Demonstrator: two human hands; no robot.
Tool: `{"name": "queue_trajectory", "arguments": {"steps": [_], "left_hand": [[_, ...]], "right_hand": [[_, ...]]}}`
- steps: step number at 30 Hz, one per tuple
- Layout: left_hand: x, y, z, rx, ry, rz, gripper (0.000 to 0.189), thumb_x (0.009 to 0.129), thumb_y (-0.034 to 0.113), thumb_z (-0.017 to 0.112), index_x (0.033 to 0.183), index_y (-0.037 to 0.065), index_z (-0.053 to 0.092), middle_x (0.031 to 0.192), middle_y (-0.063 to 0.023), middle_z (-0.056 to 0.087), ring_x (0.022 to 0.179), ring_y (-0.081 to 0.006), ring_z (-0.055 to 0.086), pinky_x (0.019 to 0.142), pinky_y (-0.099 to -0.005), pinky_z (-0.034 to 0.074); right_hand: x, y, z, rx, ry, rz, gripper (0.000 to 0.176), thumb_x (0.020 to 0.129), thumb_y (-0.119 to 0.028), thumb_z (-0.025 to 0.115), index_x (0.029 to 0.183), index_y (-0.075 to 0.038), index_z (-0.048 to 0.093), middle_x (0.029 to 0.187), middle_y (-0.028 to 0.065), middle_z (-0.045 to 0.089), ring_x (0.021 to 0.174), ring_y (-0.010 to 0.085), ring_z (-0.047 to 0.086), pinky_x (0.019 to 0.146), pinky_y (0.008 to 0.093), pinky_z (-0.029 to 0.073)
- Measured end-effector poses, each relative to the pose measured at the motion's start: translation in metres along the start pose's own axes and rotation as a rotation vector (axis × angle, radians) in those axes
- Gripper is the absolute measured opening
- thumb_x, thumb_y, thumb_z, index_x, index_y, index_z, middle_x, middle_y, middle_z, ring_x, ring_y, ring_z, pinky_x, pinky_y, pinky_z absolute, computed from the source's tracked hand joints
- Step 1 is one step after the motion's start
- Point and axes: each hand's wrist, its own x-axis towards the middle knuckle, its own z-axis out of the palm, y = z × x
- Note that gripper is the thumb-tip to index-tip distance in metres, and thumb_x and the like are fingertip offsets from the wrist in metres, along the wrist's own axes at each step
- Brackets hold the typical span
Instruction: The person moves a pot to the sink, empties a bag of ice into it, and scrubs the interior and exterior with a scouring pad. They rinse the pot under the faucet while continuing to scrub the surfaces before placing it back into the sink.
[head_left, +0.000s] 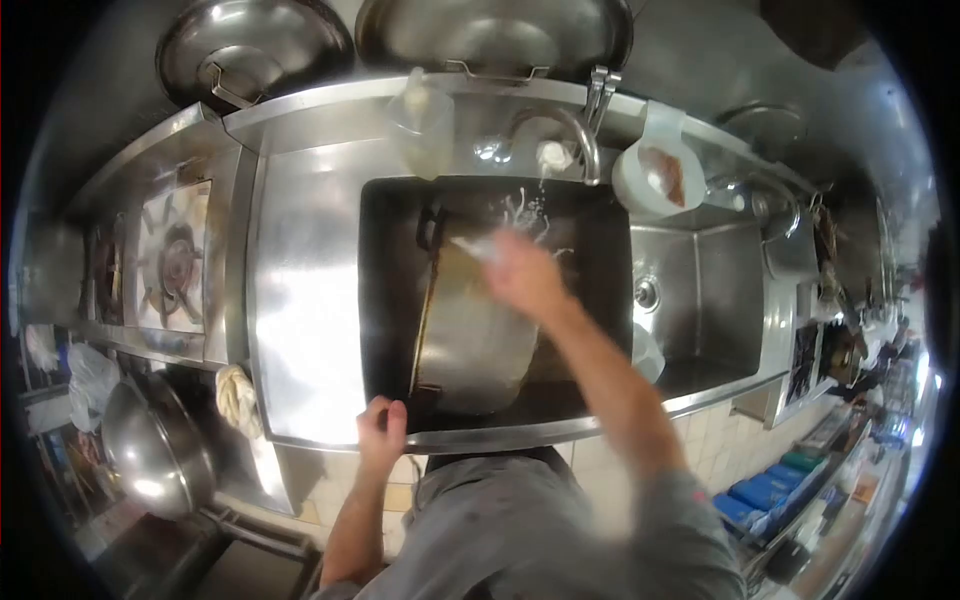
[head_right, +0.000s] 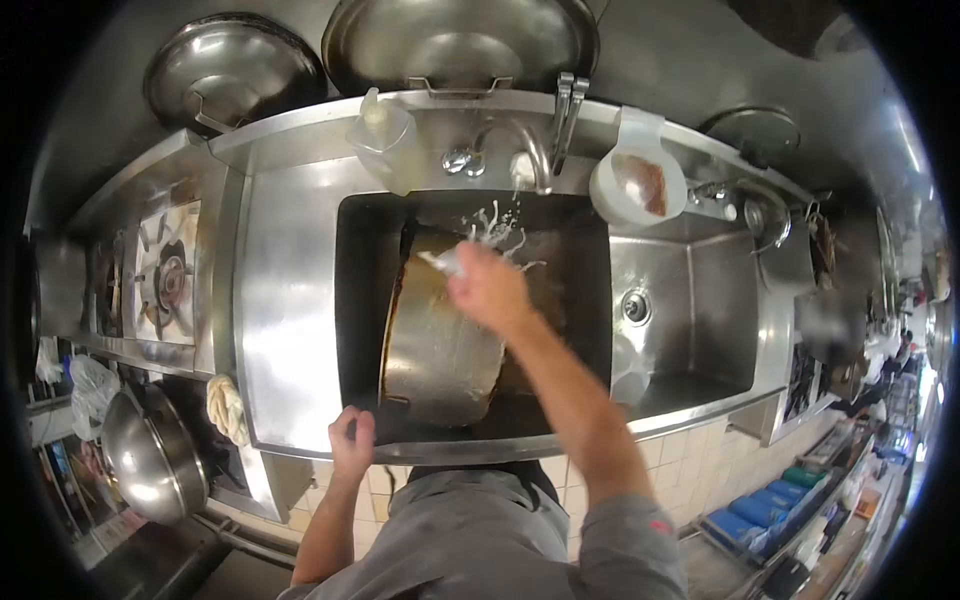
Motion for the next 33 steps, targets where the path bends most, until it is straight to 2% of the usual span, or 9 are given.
{"name": "queue_trajectory", "arguments": {"steps": [3,6,8,11,17,23,27,29,33], "left_hand": [[-0.002,0.010,0.004,-0.005,0.071,-0.003,0.030,0.098,0.018,0.066,0.075,0.001,0.057,0.057,-0.0022,0.051,0.055,-0.0074,0.044,0.048,-0.0288,0.033],[-0.003,-0.007,0.007,-0.038,0.067,0.014,0.027,0.098,0.016,0.064,0.076,0.001,0.057,0.061,-0.0031,0.054,0.058,-0.0077,0.048,0.051,-0.0277,0.036],[-0.007,-0.008,0.005,-0.069,0.064,-0.006,0.026,0.099,0.016,0.063,0.078,0.002,0.058,0.066,-0.0023,0.057,0.061,-0.0072,0.051,0.053,-0.0263,0.038],[-0.011,-0.001,0.008,-0.104,0.103,-0.090,0.025,0.100,0.018,0.063,0.080,0.002,0.059,0.065,-0.0006,0.057,0.060,-0.0073,0.051,0.053,-0.0257,0.039],[-0.021,0.003,0.015,-0.137,0.123,-0.139,0.030,0.101,0.020,0.063,0.077,0.003,0.057,0.063,0.0005,0.056,0.058,-0.0069,0.050,0.052,-0.0252,0.039],[-0.018,-0.011,0.009,-0.135,0.067,-0.084,0.030,0.099,0.020,0.062,0.075,0.003,0.056,0.062,-0.0012,0.054,0.057,-0.0077,0.049,0.051,-0.0254,0.037],[-0.023,-0.015,0.013,-0.130,0.078,-0.095,0.031,0.099,0.019,0.062,0.074,0.003,0.056,0.059,-0.0006,0.053,0.056,-0.0073,0.048,0.050,-0.0257,0.035],[-0.019,-0.017,0.013,-0.114,0.089,-0.077,0.031,0.099,0.020,0.062,0.075,0.002,0.056,0.059,-0.0002,0.053,0.056,-0.0067,0.048,0.050,-0.0255,0.035],[-0.019,-0.020,0.015,-0.098,0.100,-0.031,0.036,0.101,0.028,0.062,0.075,0.004,0.053,0.063,-0.0009,0.054,0.055,-0.0079,0.052,0.050,-0.0250,0.041]], "right_hand": [[-0.031,-0.054,0.025,0.162,-0.105,-0.281,0.029,0.080,-0.021,0.071,0.102,-0.008,0.057,0.097,0.0177,0.069,0.091,0.0382,0.069,0.077,0.0502,0.056],[-0.018,-0.039,0.021,0.175,0.031,-0.317,0.026,0.081,-0.022,0.070,0.100,-0.009,0.057,0.098,0.0174,0.069,0.092,0.0378,0.069,0.076,0.0513,0.056],[0.037,0.002,0.009,0.123,-0.182,0.039,0.024,0.083,-0.022,0.069,0.100,-0.009,0.058,0.099,0.0167,0.070,0.094,0.0374,0.069,0.076,0.0511,0.056],[0.037,0.017,0.027,0.122,0.071,-0.097,0.025,0.083,-0.023,0.069,0.101,-0.009,0.058,0.088,0.0150,0.066,0.084,0.0392,0.067,0.070,0.0510,0.055],[-0.073,-0.044,0.009,0.162,-0.158,-0.454,0.040,0.071,-0.023,0.079,0.107,-0.015,0.064,0.094,0.0068,0.062,0.094,0.0292,0.060,0.085,0.0436,0.042],[-0.066,0.043,0.005,0.180,0.249,-0.234,0.041,0.076,-0.020,0.067,0.114,-0.007,0.061,0.108,0.0139,0.060,0.104,0.0364,0.057,0.090,0.0497,0.044],[0.024,0.020,0.025,0.024,0.136,-0.196,0.039,0.082,-0.021,0.066,0.116,-0.004,0.060,0.115,0.0161,0.060,0.109,0.0381,0.057,0.093,0.0504,0.046],[0.014,-0.033,0.014,0.060,-0.066,-0.181,0.040,0.083,-0.021,0.067,0.118,-0.005,0.059,0.119,0.0151,0.060,0.111,0.0366,0.057,0.095,0.0494,0.046],[-0.077,-0.078,0.024,0.103,0.015,-0.366,0.044,0.078,-0.020,0.076,0.118,-0.010,0.060,0.136,0.0118,0.055,0.132,0.0324,0.048,0.118,0.0533,0.032]]}}
